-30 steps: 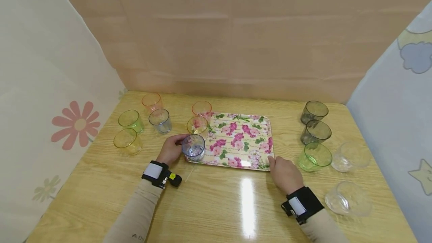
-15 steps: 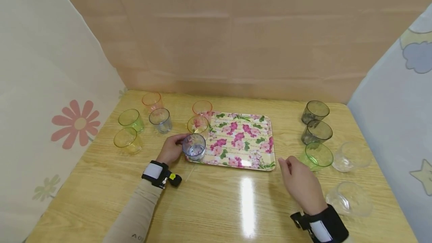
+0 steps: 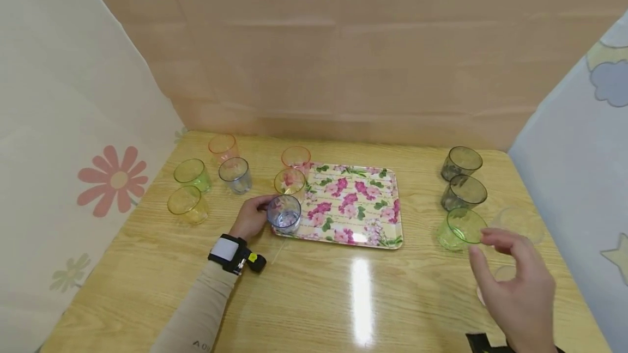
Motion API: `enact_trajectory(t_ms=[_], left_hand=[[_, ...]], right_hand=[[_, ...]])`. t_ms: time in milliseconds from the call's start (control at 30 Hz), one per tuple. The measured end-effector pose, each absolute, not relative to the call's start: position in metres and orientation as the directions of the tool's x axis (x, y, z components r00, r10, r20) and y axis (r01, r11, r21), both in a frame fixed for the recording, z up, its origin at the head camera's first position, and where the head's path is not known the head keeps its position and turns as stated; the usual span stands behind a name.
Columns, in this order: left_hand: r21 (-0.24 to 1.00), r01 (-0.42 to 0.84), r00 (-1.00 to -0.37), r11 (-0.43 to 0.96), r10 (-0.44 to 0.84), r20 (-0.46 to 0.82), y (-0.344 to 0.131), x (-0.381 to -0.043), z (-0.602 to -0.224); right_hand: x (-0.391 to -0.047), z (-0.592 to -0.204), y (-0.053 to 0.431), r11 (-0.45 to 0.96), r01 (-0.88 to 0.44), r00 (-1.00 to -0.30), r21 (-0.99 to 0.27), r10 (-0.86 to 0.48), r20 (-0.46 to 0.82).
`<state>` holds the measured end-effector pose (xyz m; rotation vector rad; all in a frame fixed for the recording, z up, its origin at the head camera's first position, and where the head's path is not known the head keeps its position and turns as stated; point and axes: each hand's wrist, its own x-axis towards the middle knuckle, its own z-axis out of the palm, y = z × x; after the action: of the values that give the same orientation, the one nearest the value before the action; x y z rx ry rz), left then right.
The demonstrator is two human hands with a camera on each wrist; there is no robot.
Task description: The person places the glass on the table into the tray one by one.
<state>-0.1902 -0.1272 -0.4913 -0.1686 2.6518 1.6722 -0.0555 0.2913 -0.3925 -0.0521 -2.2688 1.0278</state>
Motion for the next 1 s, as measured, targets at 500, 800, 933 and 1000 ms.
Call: enact_trajectory(t_ms=[500,800,933,1000], left_hand=[[0.904,-0.046,-0.998,0.424,-0.057,-0.024,-0.124,-0.188,-0.489],[0.893,-0.059,-0.997,0.446,-0.073,-0.030,-0.124,-0.185,-0.487],[0.887,-0.059,-0.997,0.457,-0.069,-0.031,-0.125,-0.185,-0.487],[0.887,-0.057,-0.997,0.459,-0.070,-0.028,-0.125,-0.186,-0.488]], right_hand=[[-0.046,-0.460,0.362,-0.028,-0.398,-0.684,-0.917,0.675,0.276],[-0.023,-0.508,0.394,-0.013,-0.150,-0.912,-0.989,0.388,0.133],[-0.024,-0.519,0.400,-0.063,-0.082,-0.958,-0.995,0.282,0.061],[-0.025,-0.522,0.401,-0.119,-0.036,-0.962,-0.992,0.272,0.002]])
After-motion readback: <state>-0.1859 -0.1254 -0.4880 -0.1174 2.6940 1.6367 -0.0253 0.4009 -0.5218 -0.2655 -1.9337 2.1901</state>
